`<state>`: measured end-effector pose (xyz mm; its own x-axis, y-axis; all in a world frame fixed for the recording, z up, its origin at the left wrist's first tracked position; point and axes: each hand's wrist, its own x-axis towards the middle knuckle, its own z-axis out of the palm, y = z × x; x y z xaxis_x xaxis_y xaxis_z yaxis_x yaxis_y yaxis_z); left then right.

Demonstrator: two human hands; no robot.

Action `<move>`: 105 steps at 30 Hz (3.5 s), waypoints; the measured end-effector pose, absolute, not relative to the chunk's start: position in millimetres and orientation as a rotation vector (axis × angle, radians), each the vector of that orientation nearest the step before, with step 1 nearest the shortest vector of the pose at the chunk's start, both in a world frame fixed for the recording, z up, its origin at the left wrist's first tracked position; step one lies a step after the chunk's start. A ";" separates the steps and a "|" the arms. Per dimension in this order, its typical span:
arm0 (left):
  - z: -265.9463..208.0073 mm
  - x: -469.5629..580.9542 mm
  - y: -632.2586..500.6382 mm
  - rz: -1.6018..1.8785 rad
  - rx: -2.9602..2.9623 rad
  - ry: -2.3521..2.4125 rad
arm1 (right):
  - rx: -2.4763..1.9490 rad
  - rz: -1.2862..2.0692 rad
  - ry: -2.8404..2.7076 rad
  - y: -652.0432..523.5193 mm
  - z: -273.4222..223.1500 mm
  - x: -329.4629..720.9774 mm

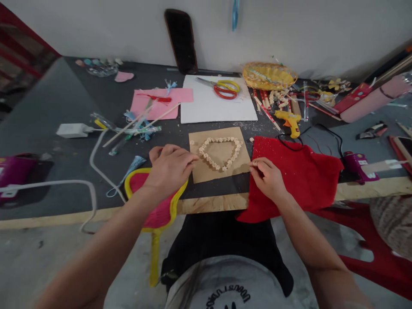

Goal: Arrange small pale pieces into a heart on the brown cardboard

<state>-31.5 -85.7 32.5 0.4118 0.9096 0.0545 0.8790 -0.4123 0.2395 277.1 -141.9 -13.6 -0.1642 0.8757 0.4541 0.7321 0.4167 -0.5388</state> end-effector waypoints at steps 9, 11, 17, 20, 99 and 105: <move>26.7 -19.9 -71.2 0.356 2.543 1.542 | -1.356 0.352 -1.927 -142.4 -16.0 279.1; 24.7 -19.0 -66.7 0.355 2.565 1.552 | -1.374 0.353 -1.940 -142.4 -16.3 278.6; 20.5 -19.1 -64.3 0.349 2.573 1.489 | -1.403 0.351 -1.980 -142.1 -15.1 278.4; 18.6 -17.5 -74.3 0.355 2.569 1.454 | -1.412 0.349 -1.986 -141.7 -14.8 278.1; 12.4 -32.9 -170.5 0.658 2.707 1.219 | -1.780 0.349 -2.577 -122.1 48.4 297.9; 39.1 5.2 -129.3 0.654 2.760 1.126 | -1.714 0.396 -2.544 -115.9 44.2 294.7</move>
<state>5.2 -129.3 39.1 0.6364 0.6853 0.3541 0.6471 -0.7242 0.2385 294.7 -115.9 44.2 -0.3849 0.9173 -0.1020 0.9048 0.3532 -0.2377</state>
